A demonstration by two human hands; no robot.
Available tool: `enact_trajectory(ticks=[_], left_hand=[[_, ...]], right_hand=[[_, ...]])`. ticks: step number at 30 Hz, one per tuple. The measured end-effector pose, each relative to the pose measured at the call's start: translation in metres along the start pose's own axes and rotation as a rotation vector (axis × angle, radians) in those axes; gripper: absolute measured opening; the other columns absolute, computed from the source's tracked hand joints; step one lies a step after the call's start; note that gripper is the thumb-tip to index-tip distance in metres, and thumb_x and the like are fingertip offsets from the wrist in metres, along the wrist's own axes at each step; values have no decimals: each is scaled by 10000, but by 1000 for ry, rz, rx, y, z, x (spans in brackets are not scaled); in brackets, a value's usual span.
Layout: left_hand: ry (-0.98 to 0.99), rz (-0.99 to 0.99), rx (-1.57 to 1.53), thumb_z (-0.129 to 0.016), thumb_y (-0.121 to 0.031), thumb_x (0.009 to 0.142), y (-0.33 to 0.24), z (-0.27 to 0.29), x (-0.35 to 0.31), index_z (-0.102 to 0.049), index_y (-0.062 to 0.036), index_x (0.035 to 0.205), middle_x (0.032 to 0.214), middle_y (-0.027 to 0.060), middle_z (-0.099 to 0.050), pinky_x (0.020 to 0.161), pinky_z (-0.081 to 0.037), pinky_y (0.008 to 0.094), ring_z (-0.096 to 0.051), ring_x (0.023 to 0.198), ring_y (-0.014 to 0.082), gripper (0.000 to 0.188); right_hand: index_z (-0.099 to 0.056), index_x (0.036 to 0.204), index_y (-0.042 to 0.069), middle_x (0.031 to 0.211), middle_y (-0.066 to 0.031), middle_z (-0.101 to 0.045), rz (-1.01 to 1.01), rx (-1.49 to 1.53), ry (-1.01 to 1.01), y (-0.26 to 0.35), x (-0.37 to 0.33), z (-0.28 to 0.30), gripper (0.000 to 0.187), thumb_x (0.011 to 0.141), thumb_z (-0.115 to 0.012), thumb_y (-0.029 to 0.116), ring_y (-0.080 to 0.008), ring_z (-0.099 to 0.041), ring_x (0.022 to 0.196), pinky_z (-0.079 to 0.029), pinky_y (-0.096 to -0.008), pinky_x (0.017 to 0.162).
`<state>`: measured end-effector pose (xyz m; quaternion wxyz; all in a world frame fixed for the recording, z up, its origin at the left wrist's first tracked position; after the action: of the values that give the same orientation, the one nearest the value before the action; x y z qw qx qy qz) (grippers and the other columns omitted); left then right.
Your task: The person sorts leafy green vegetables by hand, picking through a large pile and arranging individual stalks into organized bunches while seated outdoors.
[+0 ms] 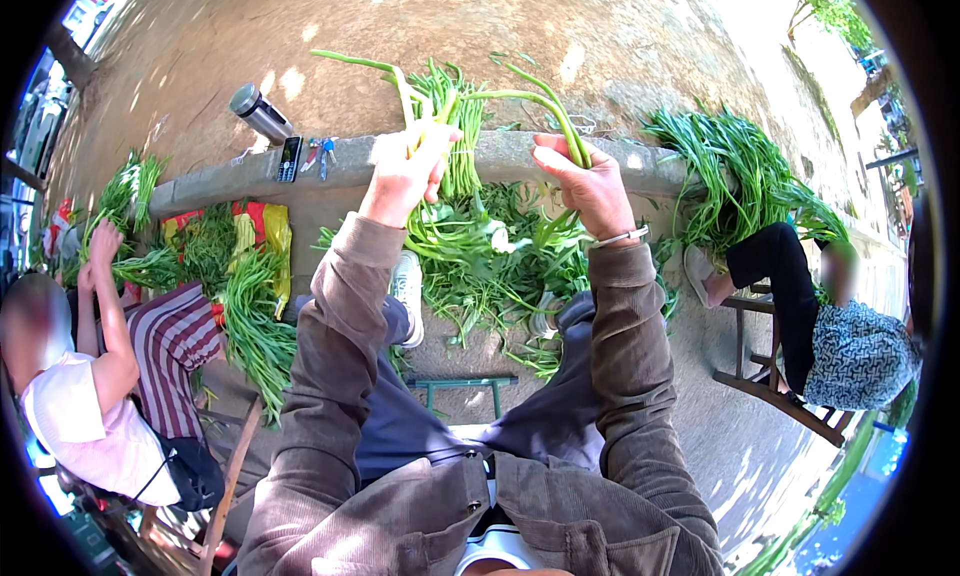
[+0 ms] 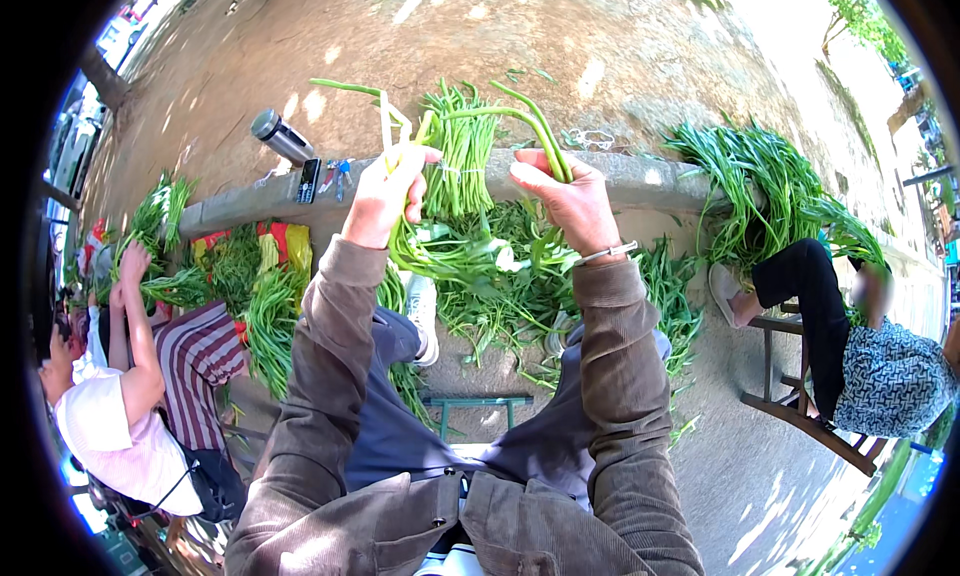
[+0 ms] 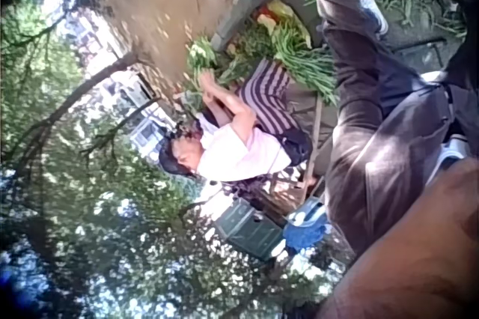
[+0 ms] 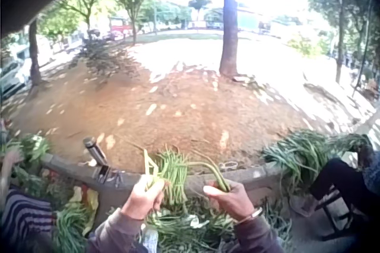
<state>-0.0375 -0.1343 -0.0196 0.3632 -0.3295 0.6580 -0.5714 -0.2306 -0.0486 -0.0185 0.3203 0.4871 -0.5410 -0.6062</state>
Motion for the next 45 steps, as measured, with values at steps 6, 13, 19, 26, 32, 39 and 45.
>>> enact_trajectory(ticks=[6,13,19,26,32,39,45], left_hand=[[-155,-351,295,-528,-197,898,-26,-14,-14,-601,-14,978,643,-30,-510,477,-365,204,-427,521,54,213],[-9,-586,690,-604,-159,804,-31,-60,-36,-590,-86,984,721,99,-587,507,-459,329,-590,601,264,195],[27,-570,815,-595,-222,810,-22,-64,-37,-570,-100,992,752,98,-582,538,-465,372,-589,639,288,220],[41,-591,878,-577,-231,820,-16,-62,-35,-562,-112,1036,766,88,-576,580,-473,385,-594,677,291,248],[44,-560,911,-573,-198,823,-19,-57,-31,-557,-124,1059,782,93,-583,591,-469,388,-590,700,295,248],[-24,-558,741,-562,-193,843,-21,-51,-28,-554,-56,1056,860,130,-606,645,-479,386,-594,758,318,254],[-9,-286,202,-496,-198,912,-12,-29,-15,-556,-34,1098,760,76,-600,600,-461,234,-554,654,110,255]], right_hand=[[-598,974,35,804,-17,-612,-137,335,73,-16,5,-8,218,859,-581,219,4,-297,436,-237,-162,388],[-594,942,17,766,-21,-591,-261,475,289,-30,1,-31,312,887,-533,318,-7,-258,440,-217,-170,391],[-599,888,40,648,59,-477,-236,480,239,-16,-7,-38,272,880,-554,308,-5,-269,452,-200,-169,396],[-605,925,55,777,22,-572,-251,416,369,-30,-4,-43,232,871,-572,278,-26,-380,543,-254,-161,407],[-582,942,50,847,-6,-579,-262,473,415,-36,0,-49,242,893,-528,281,-59,-456,640,-361,-177,478],[-550,903,46,904,-101,-637,-47,556,215,-19,9,-34,247,925,-463,276,-148,-578,770,-465,-289,658],[-485,776,50,695,-62,-572,180,580,53,6,13,-5,274,937,-432,265,-180,-602,630,-521,-347,639]])
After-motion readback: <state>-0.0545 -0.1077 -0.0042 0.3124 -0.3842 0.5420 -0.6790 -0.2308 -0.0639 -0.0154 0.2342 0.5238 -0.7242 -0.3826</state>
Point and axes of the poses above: each hand's wrist, its own x-axis towards the middle knuckle, its own z-axis out of the back of the hand, y = z × x, the point moved 9 cm from there along x, towards the middle knuckle
